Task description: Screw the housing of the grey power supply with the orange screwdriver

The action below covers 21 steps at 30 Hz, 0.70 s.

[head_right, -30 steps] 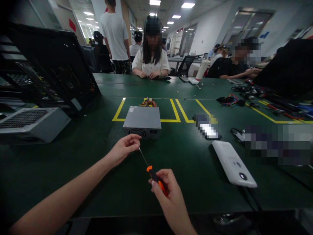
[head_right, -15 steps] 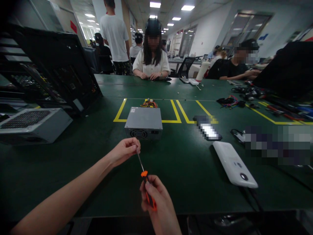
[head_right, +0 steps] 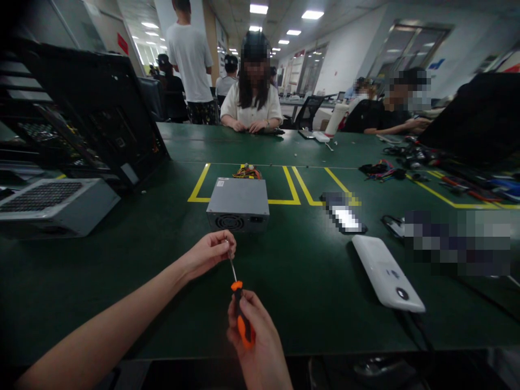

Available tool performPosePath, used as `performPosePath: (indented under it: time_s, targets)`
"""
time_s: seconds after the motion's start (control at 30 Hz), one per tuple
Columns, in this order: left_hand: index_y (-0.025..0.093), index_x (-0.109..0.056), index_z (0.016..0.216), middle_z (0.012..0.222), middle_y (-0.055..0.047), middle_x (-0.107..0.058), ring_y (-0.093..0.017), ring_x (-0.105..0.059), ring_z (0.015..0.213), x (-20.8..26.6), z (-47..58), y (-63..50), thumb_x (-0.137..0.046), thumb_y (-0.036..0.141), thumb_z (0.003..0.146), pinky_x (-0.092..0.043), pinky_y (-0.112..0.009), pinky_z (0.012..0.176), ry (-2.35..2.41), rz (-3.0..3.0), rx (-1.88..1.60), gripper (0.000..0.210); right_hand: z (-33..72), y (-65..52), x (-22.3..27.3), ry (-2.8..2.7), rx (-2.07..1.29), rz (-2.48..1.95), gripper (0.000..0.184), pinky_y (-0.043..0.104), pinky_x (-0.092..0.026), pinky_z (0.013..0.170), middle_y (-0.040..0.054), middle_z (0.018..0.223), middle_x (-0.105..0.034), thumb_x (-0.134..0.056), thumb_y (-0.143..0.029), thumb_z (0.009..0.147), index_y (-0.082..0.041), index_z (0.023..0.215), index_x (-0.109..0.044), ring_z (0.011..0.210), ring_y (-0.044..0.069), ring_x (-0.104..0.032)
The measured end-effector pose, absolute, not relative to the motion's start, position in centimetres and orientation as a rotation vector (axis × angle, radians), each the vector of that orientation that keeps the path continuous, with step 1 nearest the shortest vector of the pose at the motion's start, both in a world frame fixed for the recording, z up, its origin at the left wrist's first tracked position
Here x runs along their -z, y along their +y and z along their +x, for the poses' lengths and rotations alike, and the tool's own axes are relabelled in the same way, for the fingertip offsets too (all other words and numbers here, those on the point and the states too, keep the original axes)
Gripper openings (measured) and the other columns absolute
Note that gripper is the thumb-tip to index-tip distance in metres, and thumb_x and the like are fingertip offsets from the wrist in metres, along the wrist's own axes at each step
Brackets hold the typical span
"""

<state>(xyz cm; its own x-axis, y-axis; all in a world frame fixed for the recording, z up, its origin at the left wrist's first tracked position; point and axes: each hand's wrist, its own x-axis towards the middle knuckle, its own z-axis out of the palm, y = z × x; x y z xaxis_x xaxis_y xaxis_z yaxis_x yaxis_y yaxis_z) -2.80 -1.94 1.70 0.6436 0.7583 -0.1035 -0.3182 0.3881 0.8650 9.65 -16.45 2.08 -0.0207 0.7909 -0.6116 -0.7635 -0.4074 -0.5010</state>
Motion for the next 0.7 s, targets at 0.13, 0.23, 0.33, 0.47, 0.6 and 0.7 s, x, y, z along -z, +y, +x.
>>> performPosePath:
  time_s: [0.13,0.23,0.33,0.47,0.6,0.7]
  targets:
    - [0.014,-0.062,0.086,0.076,-0.001,-0.059,-0.007,-0.054,0.067,-1.68,-2.75,-2.01,-0.073,0.029,0.066,-0.04,-0.021,0.066,0.537,0.942,-0.724,0.027,9.63,-16.47,-2.04,-0.023,-1.696,-1.028,0.027,0.018,-0.038,0.052,0.0025,0.078,-0.059,-0.072,-0.031,0.065,-0.019,0.087,-0.063,0.067,0.01,-0.05]
    - [0.014,-0.064,0.086,0.078,-0.002,-0.061,-0.008,-0.054,0.067,-1.69,-2.72,-1.97,-0.072,0.03,0.067,-0.041,-0.021,0.066,0.557,0.921,-0.733,0.027,9.63,-16.35,-2.1,-0.01,-1.697,-1.02,0.026,0.018,-0.038,0.051,0.0023,0.079,-0.059,-0.072,-0.03,0.065,-0.019,0.086,-0.063,0.067,0.01,-0.05]
    - [0.012,-0.065,0.084,0.077,-0.003,-0.062,-0.008,-0.056,0.067,-1.62,-2.66,-1.94,-0.07,0.033,0.07,-0.043,-0.021,0.067,0.573,0.887,-0.749,0.025,9.61,-16.22,-2.18,0.008,-1.693,-1.024,0.026,0.018,-0.038,0.051,0.0019,0.079,-0.059,-0.073,-0.03,0.064,-0.019,0.086,-0.063,0.066,0.009,-0.05]
    - [0.012,-0.065,0.081,0.074,-0.003,-0.063,-0.008,-0.057,0.067,-1.53,-2.66,-1.98,-0.069,0.031,0.071,-0.044,-0.02,0.067,0.564,0.872,-0.766,0.022,9.51,-16.12,-2.21,0.034,-1.682,-1.031,0.027,0.017,-0.039,0.05,0.0022,0.079,-0.06,-0.074,-0.029,0.062,-0.02,0.085,-0.064,0.066,0.009,-0.051]
    - [0.013,-0.065,0.08,0.074,-0.003,-0.064,-0.008,-0.058,0.067,-1.75,-2.72,-2.12,-0.072,0.032,0.067,-0.045,-0.021,0.068,0.563,0.84,-0.776,0.024,9.36,-16.09,-2.17,0.06,-1.662,-1.03,0.026,0.017,-0.039,0.05,0.0019,0.078,-0.06,-0.075,-0.03,0.06,-0.02,0.083,-0.066,0.064,0.009,-0.05]
    - [0.013,-0.063,0.079,0.072,-0.002,-0.064,-0.009,-0.059,0.068,-2.03,-2.68,-2.26,-0.074,0.032,0.065,-0.045,-0.022,0.067,0.563,0.834,-0.777,0.026,9.25,-16.21,-2.23,0.058,-1.679,-1.035,0.026,0.018,-0.04,0.051,0.0025,0.076,-0.06,-0.075,-0.033,0.061,-0.018,0.081,-0.067,0.062,0.009,-0.049]
